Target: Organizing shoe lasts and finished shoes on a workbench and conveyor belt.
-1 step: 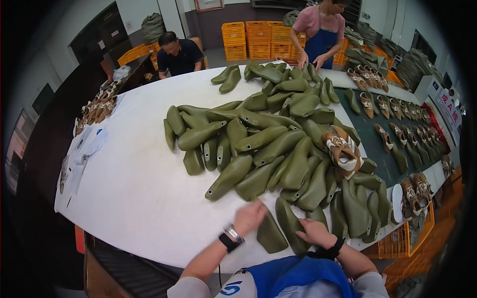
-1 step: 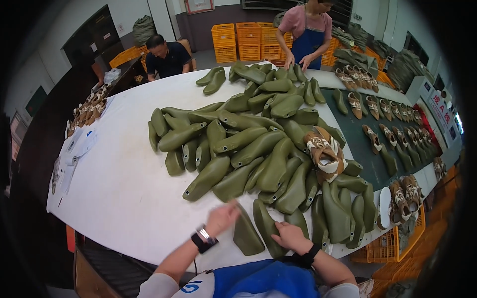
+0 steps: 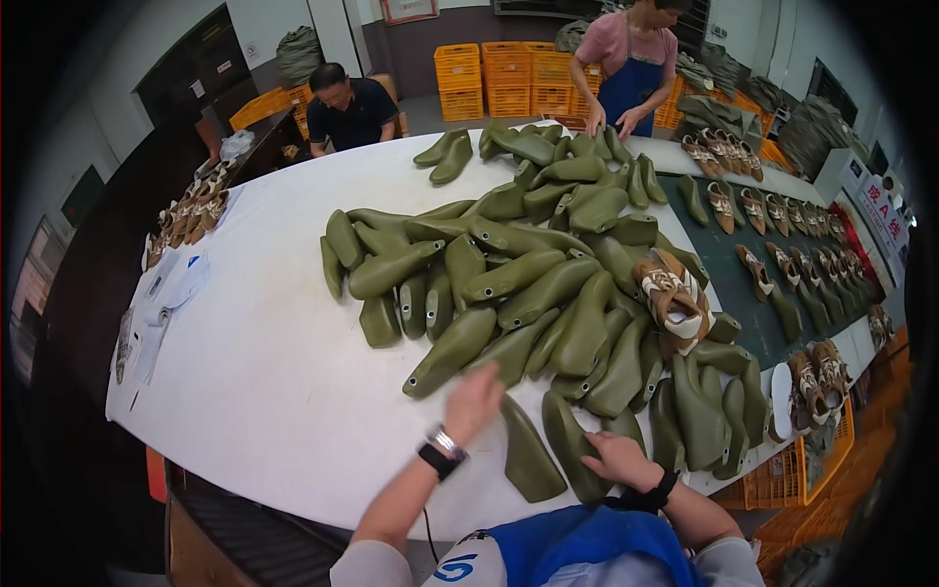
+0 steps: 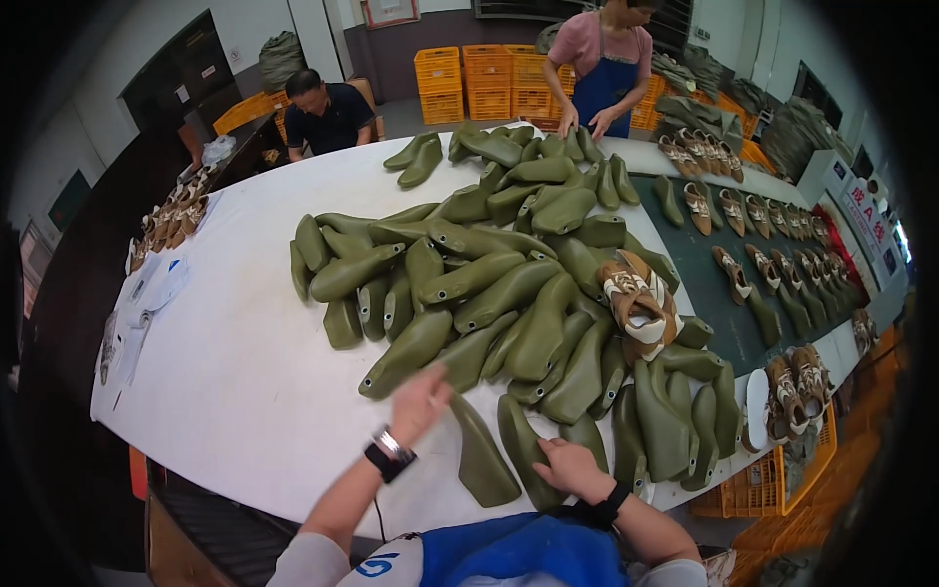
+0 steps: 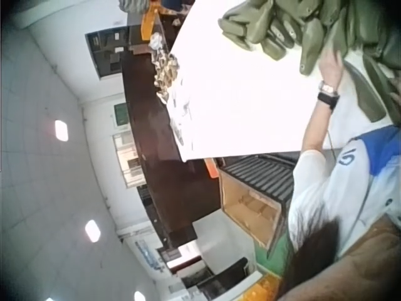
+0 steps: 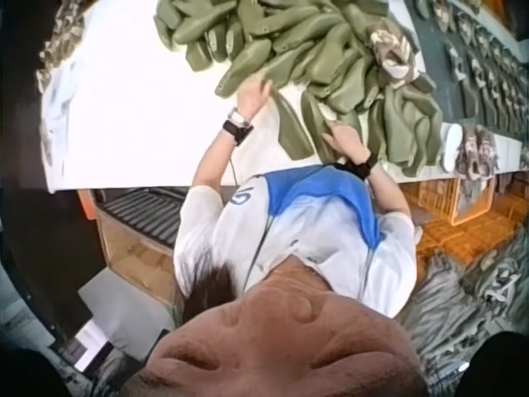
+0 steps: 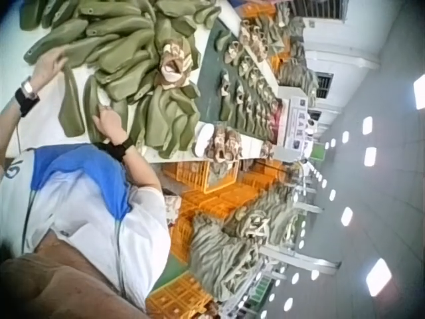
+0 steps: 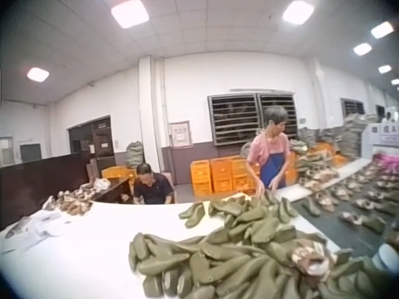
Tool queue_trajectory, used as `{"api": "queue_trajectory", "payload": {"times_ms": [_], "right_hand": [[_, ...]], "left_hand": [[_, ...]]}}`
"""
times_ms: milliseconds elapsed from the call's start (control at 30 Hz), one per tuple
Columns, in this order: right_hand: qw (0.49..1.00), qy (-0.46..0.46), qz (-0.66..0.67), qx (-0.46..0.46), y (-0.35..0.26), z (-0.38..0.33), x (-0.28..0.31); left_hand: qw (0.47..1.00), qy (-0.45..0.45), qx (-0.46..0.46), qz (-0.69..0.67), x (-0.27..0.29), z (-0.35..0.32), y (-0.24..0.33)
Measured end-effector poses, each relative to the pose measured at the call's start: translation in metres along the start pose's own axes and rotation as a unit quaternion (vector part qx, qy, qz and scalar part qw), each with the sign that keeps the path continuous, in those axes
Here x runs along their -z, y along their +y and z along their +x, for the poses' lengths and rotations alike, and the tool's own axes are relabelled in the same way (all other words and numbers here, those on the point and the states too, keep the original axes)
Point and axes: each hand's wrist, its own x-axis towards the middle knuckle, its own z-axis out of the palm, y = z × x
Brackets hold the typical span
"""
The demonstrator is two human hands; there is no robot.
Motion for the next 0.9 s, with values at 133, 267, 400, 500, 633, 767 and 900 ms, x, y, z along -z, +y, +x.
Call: {"api": "queue_trajectory", "payload": {"times_ms": [133,267,400,500,633,767,900], "right_hand": [[0.999,0.014,0.029,0.020,-0.015,0.011,0.010],[0.998,0.021,0.052,0.010,-0.009,0.019,0.005],[0.995,0.039,0.086,0.000,-0.002,0.021,0.000],[0.992,0.056,0.113,0.001,0.001,0.021,-0.003],[0.991,0.044,0.130,-0.002,0.010,0.020,-0.008],[0.993,0.062,0.097,-0.002,0.021,0.021,-0.015],[0.990,0.100,0.096,0.011,0.028,0.034,-0.029]], "left_hand": [[0.971,-0.002,0.110,0.213,0.039,0.094,-0.106],[0.898,-0.225,0.315,0.207,0.021,0.141,-0.167],[0.925,-0.119,0.306,0.191,0.008,0.144,-0.169],[0.929,-0.143,0.266,0.216,0.036,0.146,-0.177],[0.922,-0.205,0.317,0.090,0.107,0.145,-0.154],[0.830,-0.186,0.442,-0.283,0.176,0.103,-0.111],[0.802,-0.147,0.420,-0.399,0.209,0.074,-0.045]]}}
